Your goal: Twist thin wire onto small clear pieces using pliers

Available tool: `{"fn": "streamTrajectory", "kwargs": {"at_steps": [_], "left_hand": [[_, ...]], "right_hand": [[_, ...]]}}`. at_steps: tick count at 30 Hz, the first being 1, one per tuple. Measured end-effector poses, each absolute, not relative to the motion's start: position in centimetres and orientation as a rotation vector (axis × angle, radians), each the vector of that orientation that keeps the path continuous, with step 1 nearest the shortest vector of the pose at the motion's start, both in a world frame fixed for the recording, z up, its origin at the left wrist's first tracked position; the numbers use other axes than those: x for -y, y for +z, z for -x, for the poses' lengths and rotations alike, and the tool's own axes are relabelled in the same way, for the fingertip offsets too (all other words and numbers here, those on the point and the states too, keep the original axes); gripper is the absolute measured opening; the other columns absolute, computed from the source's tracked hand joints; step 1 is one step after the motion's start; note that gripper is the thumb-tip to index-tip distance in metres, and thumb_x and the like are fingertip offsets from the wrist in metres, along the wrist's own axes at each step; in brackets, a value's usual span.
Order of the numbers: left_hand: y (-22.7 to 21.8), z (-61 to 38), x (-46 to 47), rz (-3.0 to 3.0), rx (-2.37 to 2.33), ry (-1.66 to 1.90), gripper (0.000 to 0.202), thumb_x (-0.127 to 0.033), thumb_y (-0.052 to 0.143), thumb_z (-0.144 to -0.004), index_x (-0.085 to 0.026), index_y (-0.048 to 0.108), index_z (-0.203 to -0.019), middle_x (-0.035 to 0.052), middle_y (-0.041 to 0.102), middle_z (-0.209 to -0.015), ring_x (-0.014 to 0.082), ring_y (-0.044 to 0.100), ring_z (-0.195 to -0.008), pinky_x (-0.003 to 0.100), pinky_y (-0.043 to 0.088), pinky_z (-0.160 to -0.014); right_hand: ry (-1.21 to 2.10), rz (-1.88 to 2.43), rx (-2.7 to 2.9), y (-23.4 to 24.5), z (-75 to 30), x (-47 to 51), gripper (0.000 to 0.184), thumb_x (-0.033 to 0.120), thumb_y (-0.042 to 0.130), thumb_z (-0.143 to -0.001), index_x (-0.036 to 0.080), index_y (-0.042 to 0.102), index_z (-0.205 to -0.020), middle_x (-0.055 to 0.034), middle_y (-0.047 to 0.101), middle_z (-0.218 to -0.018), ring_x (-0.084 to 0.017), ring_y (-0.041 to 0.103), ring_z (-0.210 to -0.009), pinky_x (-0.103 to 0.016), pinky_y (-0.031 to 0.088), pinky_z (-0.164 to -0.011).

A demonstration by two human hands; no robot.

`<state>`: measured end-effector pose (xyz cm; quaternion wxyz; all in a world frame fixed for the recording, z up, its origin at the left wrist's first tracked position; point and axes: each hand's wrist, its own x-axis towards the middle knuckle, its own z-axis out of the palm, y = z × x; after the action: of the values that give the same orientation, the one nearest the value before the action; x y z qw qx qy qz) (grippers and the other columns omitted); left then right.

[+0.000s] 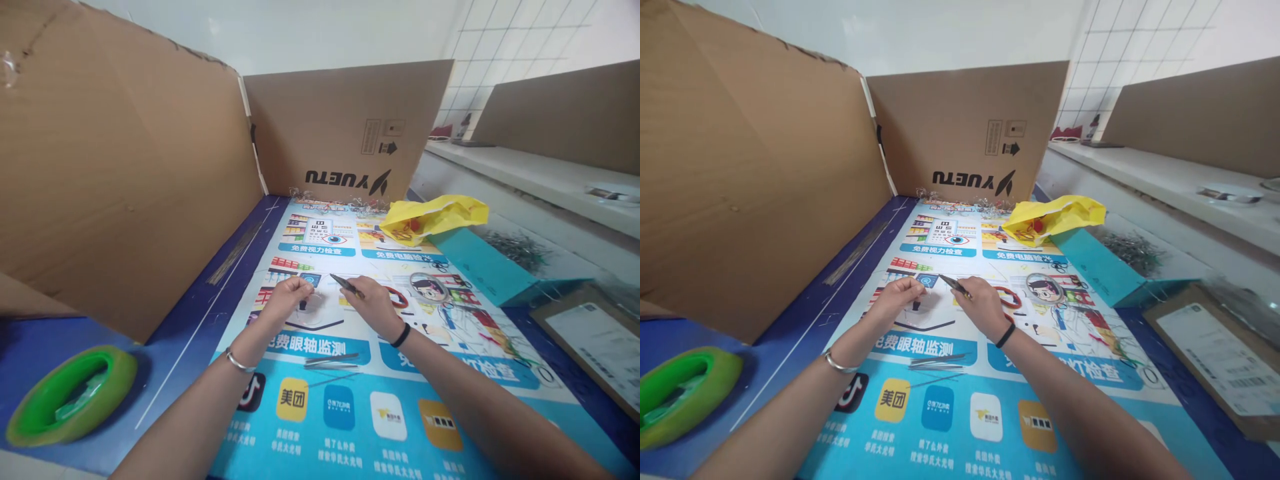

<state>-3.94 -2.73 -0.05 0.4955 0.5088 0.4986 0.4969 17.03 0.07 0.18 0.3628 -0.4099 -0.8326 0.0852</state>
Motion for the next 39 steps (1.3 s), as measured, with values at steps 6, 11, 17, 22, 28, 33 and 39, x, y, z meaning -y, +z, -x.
{"fn": "streamTrajectory", "kwargs": {"at_steps": [6, 11, 17, 22, 28, 33, 39], "left_hand": [[-0.1, 3.6, 2.6, -1.313, -1.373, 1.16, 0.021, -0.035, 0.06, -0.07, -0.016, 0.056, -0.064, -0.0018, 0.057, -0.057, 0.0113, 0.05, -0.056, 0.024, 0.037, -0.058], [-0.2, 3.7, 2.6, -1.332, -1.4, 1.173, 0.022, -0.037, 0.057, -0.072, -0.016, 0.055, -0.066, -0.0012, 0.057, -0.059, 0.0111, 0.05, -0.056, 0.023, 0.037, -0.057], [-0.2, 3.7, 2.6, -1.351, -1.408, 1.167, 0.023, -0.038, 0.057, -0.071, -0.016, 0.055, -0.065, -0.0005, 0.059, -0.059, 0.0109, 0.051, -0.054, 0.023, 0.037, -0.055], [0.2, 3.6, 2.8, -1.339, -1.393, 1.144, 0.022, -0.037, 0.056, -0.072, -0.016, 0.053, -0.066, -0.0007, 0.059, -0.055, 0.009, 0.047, -0.049, 0.021, 0.035, -0.051], [0.5, 3.5, 3.0, -1.339, -1.239, 1.104, 0.022, -0.037, 0.056, -0.074, -0.016, 0.052, -0.068, -0.003, 0.055, -0.051, 0.0076, 0.044, -0.047, 0.02, 0.033, -0.05], [0.7, 3.7, 3.1, -1.287, -1.13, 1.044, 0.024, -0.04, 0.059, -0.073, -0.015, 0.055, -0.071, -0.0029, 0.053, -0.052, 0.0075, 0.045, -0.049, 0.021, 0.032, -0.052], [0.3, 4.0, 3.0, -1.27, -1.088, 1.024, 0.024, -0.038, 0.059, -0.073, -0.014, 0.06, -0.076, -0.0025, 0.051, -0.054, 0.0074, 0.044, -0.05, 0.021, 0.03, -0.052]], "right_hand": [[-0.022, 0.863, 2.185, -0.4, -17.1, -0.1, 0.012, 0.022, 0.05, -0.083, 0.018, 0.06, -0.087, -0.0062, 0.062, -0.076, -0.018, 0.054, -0.076, -0.031, 0.044, -0.071], [-0.083, 0.836, 2.232, -0.8, -17.1, -0.1, 0.013, 0.021, 0.049, -0.083, 0.018, 0.061, -0.088, -0.0057, 0.062, -0.076, -0.017, 0.054, -0.076, -0.03, 0.044, -0.069], [-0.083, 0.803, 2.306, -0.8, -17.1, 0.0, 0.012, 0.019, 0.05, -0.082, 0.019, 0.061, -0.087, -0.0051, 0.063, -0.078, -0.017, 0.054, -0.075, -0.03, 0.044, -0.07], [0.034, 0.815, 2.281, -0.7, -16.9, 0.0, 0.01, 0.021, 0.051, -0.082, 0.019, 0.061, -0.085, -0.0049, 0.063, -0.076, -0.017, 0.055, -0.074, -0.03, 0.045, -0.069], [0.271, 0.951, 2.207, -0.6, -17.0, -0.2, 0.01, 0.025, 0.054, -0.08, 0.02, 0.062, -0.085, -0.0035, 0.061, -0.076, -0.016, 0.055, -0.072, -0.028, 0.044, -0.066], [0.378, 1.011, 2.173, -0.6, -17.0, -0.3, 0.011, 0.027, 0.055, -0.08, 0.021, 0.062, -0.086, -0.0017, 0.061, -0.075, -0.014, 0.055, -0.07, -0.026, 0.043, -0.063], [0.376, 1.005, 2.167, -0.7, -17.0, -0.3, 0.013, 0.029, 0.053, -0.081, 0.02, 0.062, -0.084, -0.0014, 0.059, -0.073, -0.014, 0.055, -0.068, -0.025, 0.042, -0.062]]}}
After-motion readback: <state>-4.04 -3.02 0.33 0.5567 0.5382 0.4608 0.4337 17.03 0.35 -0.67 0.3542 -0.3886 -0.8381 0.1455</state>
